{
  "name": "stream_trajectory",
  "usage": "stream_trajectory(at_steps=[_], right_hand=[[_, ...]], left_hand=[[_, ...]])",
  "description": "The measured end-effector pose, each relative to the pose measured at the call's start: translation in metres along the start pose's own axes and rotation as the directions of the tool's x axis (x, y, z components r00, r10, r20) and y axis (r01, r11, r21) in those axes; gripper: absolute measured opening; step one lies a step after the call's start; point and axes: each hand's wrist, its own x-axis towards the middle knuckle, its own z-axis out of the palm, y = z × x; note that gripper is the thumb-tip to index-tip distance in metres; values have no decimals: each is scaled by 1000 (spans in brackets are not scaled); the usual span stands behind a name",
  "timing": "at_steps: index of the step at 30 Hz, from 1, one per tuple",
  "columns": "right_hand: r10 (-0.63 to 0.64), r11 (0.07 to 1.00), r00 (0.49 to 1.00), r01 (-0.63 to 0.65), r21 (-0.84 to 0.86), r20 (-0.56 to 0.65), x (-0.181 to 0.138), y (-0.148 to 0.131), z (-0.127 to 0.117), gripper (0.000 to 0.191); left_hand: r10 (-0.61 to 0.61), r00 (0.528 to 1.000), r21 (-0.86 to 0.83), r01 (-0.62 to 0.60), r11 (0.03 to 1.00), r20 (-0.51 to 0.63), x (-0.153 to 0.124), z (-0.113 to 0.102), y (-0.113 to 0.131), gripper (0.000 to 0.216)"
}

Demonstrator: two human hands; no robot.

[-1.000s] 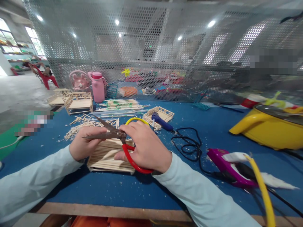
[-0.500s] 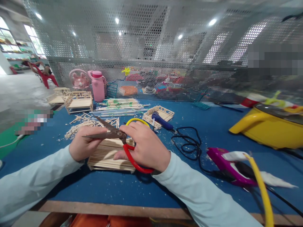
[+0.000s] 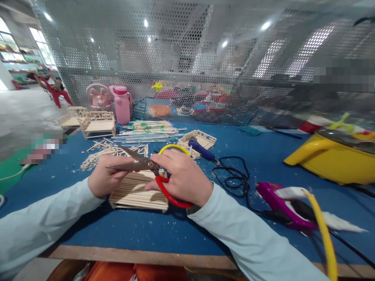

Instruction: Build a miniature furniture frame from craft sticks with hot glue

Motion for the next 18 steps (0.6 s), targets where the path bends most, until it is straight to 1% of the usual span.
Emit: stream_trajectory(at_steps=[3, 6, 8, 10, 13, 16, 18], right_hand=[[-15, 1000, 1000, 14, -19, -10, 0, 1, 0, 60], [-23, 998, 1000, 22, -64, -12, -2, 3, 0, 59], [-25, 995, 1000, 24, -92, -13, -4, 5, 0, 58], [-20, 996, 1000, 19, -93, -12, -5, 5, 1, 57], [13, 1000, 1000, -13, -17, -15, -3, 3, 2, 52], [119, 987, 992, -112, 116, -52, 1, 0, 1, 47], [190, 972, 979, -177, 155, -75, 3, -1, 0, 50]], left_hand=[[-18, 1000, -21, 17, 1000, -9, 1, 0, 2, 32], [-31, 999, -38, 32, 999, 16, 2, -1, 2, 32], [-42, 999, -31, 43, 999, 28, 2, -1, 2, 29], [-46, 999, -9, 46, 999, 13, 2, 0, 1, 25], [-67, 998, -23, 66, 998, -20, 2, 0, 1, 20], [-123, 992, -126, 118, 985, -34, 3, 0, 3, 16], [-151, 988, -181, 142, 973, -41, 3, 0, 4, 17]])
